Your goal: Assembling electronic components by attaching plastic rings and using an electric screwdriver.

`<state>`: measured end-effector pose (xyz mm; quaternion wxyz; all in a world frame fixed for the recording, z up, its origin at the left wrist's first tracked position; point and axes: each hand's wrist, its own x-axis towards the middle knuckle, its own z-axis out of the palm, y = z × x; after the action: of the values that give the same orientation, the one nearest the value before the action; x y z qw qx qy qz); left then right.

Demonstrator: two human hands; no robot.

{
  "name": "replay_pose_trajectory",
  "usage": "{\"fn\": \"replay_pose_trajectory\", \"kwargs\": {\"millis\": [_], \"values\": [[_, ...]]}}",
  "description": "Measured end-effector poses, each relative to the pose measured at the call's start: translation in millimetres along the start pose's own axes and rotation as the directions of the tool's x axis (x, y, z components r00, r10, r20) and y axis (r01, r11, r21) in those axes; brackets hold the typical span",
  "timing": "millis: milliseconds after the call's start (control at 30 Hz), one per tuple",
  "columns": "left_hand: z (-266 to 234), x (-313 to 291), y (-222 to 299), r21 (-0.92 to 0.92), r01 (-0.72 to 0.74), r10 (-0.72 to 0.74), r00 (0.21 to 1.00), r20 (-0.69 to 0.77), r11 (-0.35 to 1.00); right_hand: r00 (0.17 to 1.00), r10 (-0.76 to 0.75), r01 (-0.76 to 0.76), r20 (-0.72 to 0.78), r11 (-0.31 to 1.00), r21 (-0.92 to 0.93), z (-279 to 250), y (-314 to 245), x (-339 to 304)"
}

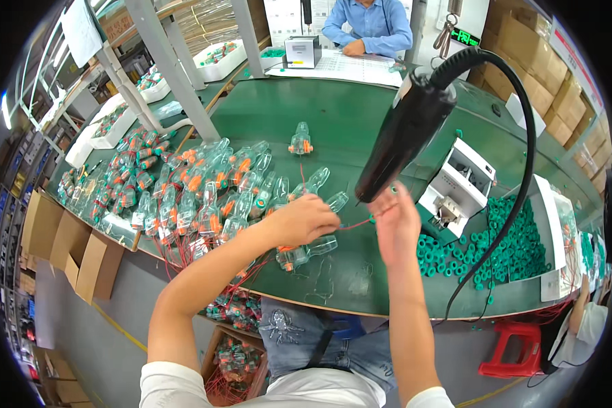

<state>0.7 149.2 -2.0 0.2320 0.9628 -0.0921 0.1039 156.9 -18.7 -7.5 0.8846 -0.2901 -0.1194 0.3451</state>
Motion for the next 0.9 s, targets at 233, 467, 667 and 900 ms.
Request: {"fn": "replay_pose_trajectory", "kwargs": {"millis": [233,467,667,900], "values": [[-2.2,12.7,27.5,-0.964,0.258,-0.643,0.729,0.234,-0.057,0.942,-0.312,0.255,0.125,0.418,-0.872,-6.4,40.3,-32.4],[-47.8,56.5,-20.0,-0.933,0.358,-0.67,0.699,0.251,0.024,0.667,0.335,0.74,0.666,-0.193,-0.644,20.4,57.9,-161.0],[-65.8,56.9,-19.2,-0.813,0.399,-0.832,0.526,-0.176,0.424,0.332,0.558,0.932,0.761,-0.068,-0.356,-5.4,66.0,-200.5],[-45.2,-7.9,29.7,-0.845,0.167,-0.685,0.674,-0.277,0.507,0.196,0.346,0.96,0.918,0.124,-0.252,21.5,31.1,-191.8]]}}
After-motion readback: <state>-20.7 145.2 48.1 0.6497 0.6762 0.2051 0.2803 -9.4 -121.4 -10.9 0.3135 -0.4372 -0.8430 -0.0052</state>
